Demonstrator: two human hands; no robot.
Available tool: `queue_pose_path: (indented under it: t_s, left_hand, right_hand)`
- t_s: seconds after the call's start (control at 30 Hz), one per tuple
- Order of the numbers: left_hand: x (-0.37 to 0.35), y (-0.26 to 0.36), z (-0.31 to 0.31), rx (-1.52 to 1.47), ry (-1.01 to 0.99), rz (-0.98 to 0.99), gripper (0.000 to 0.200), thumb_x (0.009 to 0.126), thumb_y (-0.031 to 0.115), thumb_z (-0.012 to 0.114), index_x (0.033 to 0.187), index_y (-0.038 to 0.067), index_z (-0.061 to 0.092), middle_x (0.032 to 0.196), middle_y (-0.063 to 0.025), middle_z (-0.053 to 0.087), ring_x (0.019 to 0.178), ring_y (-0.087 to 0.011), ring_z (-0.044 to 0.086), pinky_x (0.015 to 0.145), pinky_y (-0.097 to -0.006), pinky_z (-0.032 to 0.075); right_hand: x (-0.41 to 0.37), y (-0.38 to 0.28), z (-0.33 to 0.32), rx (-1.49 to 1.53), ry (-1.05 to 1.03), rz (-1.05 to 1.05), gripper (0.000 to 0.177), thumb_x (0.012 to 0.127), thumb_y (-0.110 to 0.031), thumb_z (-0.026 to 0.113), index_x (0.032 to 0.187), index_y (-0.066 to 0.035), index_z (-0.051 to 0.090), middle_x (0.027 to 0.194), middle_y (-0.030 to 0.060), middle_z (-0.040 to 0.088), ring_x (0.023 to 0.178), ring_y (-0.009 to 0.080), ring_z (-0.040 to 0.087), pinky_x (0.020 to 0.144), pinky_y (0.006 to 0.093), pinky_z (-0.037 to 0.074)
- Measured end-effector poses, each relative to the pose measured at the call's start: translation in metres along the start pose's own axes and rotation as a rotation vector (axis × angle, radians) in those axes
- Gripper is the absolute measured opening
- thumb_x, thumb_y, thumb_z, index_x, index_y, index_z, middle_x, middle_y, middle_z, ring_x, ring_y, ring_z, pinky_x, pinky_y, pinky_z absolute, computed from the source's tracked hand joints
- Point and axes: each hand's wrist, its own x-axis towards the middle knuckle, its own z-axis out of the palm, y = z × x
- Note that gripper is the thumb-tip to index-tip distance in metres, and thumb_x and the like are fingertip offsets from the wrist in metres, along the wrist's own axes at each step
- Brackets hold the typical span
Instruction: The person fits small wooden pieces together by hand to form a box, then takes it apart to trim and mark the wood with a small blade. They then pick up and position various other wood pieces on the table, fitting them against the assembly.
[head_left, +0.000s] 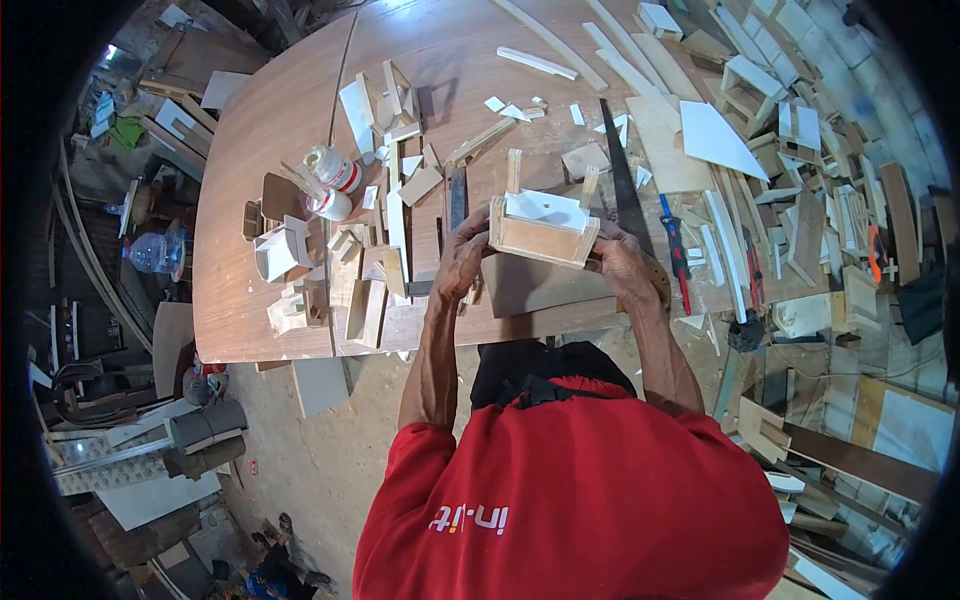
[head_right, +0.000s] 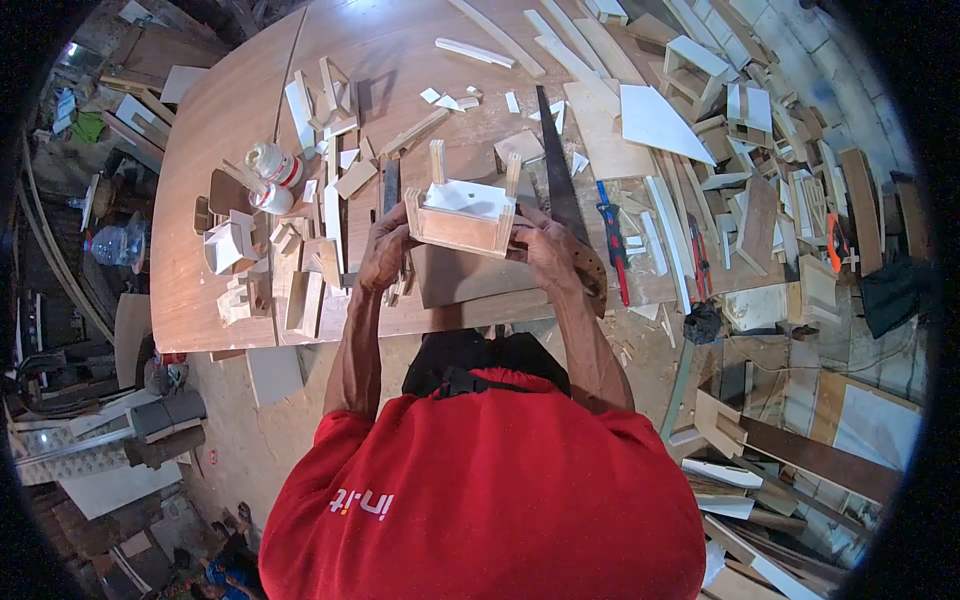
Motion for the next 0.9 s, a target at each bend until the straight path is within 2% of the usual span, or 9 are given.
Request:
queue_pose_path:
  t_s: [0.27, 0.37, 0.43, 0.47, 0.53, 0.57, 0.63, 0.73, 0.9]
  left_hand:
    - [-0.002, 0.026, -0.001, 0.073, 0.043, 0.017, 0.041, 0.094, 0.018, 0.054, 0.132, 0.004, 0.054, 0.111, -0.0054, 0.063, 0.095, -0.0138, 0.060, 0.085, -0.0294, 0.050]
    - [0.001, 0.024, -0.010, 0.258, 0.030, 0.034, 0.039, 0.091, 0.021, 0.062, 0.126, 0.005, 0.059, 0.102, -0.0036, 0.060, 0.087, -0.0135, 0.055, 0.086, -0.0287, 0.046]
    - [0.006, 0.024, -0.012, 0.475, 0.062, 0.333, 0.032, 0.089, 0.020, 0.066, 0.117, 0.005, 0.064, 0.099, -0.0036, 0.057, 0.086, -0.0145, 0.051, 0.087, -0.0294, 0.043]
    - [0.007, 0.024, -0.012, 0.475, 0.057, 0.335, 0.032, 0.089, 0.020, 0.066, 0.117, 0.005, 0.064, 0.099, -0.0036, 0.057, 0.086, -0.0145, 0.051, 0.087, -0.0294, 0.043]
    - [0.005, 0.037, -0.007, 0.572, 0.070, 0.503, 0.025, 0.088, 0.018, 0.068, 0.109, 0.004, 0.066, 0.103, -0.0056, 0.056, 0.093, -0.0151, 0.050, 0.087, -0.0313, 0.041]
    - [0.005, 0.043, -0.005, 0.571, 0.065, 0.505, 0.025, 0.088, 0.018, 0.068, 0.109, 0.004, 0.066, 0.103, -0.0056, 0.056, 0.093, -0.0151, 0.050, 0.087, -0.0313, 0.041]
    - [0.005, 0.054, -0.001, 0.400, -0.047, 0.337, 0.022, 0.089, 0.017, 0.066, 0.106, 0.004, 0.067, 0.100, -0.0044, 0.058, 0.092, -0.0137, 0.052, 0.085, -0.0305, 0.042]
    - [0.007, 0.062, -0.003, 0.331, -0.122, 0.227, 0.021, 0.090, 0.018, 0.065, 0.105, 0.003, 0.067, 0.094, -0.0018, 0.061, 0.087, -0.0122, 0.055, 0.083, -0.0292, 0.044]
    - [0.016, 0.068, 0.006, 0.252, -0.098, 0.218, 0.022, 0.092, 0.019, 0.064, 0.105, 0.002, 0.067, 0.087, 0.0015, 0.062, 0.078, -0.0084, 0.055, 0.073, -0.0253, 0.046]
  right_hand:
    - [-0.004, 0.015, 0.003, 0.068, -0.090, 0.090, 0.025, 0.086, -0.016, 0.054, 0.107, -0.005, 0.063, 0.091, 0.0036, 0.065, 0.076, 0.0124, 0.063, 0.068, 0.0292, 0.053]
    - [-0.005, 0.021, 0.000, 0.171, -0.131, 0.128, 0.022, 0.088, -0.020, 0.055, 0.102, -0.005, 0.064, 0.086, 0.0035, 0.065, 0.073, 0.0126, 0.062, 0.066, 0.0297, 0.054]
    - [-0.002, 0.022, -0.004, 0.215, -0.142, 0.137, 0.022, 0.088, -0.022, 0.056, 0.100, -0.004, 0.064, 0.084, 0.0039, 0.065, 0.071, 0.0124, 0.063, 0.065, 0.0297, 0.054]
    - [-0.001, 0.021, -0.007, 0.241, -0.184, 0.179, 0.023, 0.089, -0.021, 0.054, 0.100, -0.003, 0.063, 0.083, 0.0043, 0.065, 0.068, 0.0120, 0.062, 0.063, 0.0290, 0.055]
    - [-0.007, 0.011, 0.000, 0.268, -0.225, 0.218, 0.023, 0.089, -0.020, 0.053, 0.100, -0.003, 0.063, 0.081, 0.0048, 0.065, 0.065, 0.0116, 0.062, 0.060, 0.0283, 0.056]
    - [-0.011, 0.005, 0.002, 0.256, -0.233, 0.243, 0.024, 0.089, -0.020, 0.052, 0.100, -0.003, 0.063, 0.079, 0.0047, 0.065, 0.062, 0.0109, 0.062, 0.058, 0.0270, 0.056]
    - [-0.017, 0.001, 0.004, 0.249, -0.236, 0.265, 0.024, 0.089, -0.021, 0.050, 0.099, -0.003, 0.063, 0.078, 0.0047, 0.065, 0.060, 0.0103, 0.062, 0.056, 0.0257, 0.056]
    - [-0.017, 0.009, 0.002, 0.227, -0.283, 0.295, 0.035, 0.090, -0.028, 0.045, 0.100, -0.001, 0.064, 0.079, 0.0040, 0.067, 0.060, 0.0081, 0.063, 0.052, 0.0235, 0.054]
    - [-0.019, 0.022, 0.004, 0.235, -0.463, 0.312, 0.056, 0.090, -0.040, 0.036, 0.111, 0.005, 0.064, 0.081, 0.0017, 0.068, 0.059, 0.0027, 0.062, 0.043, 0.0155, 0.045]
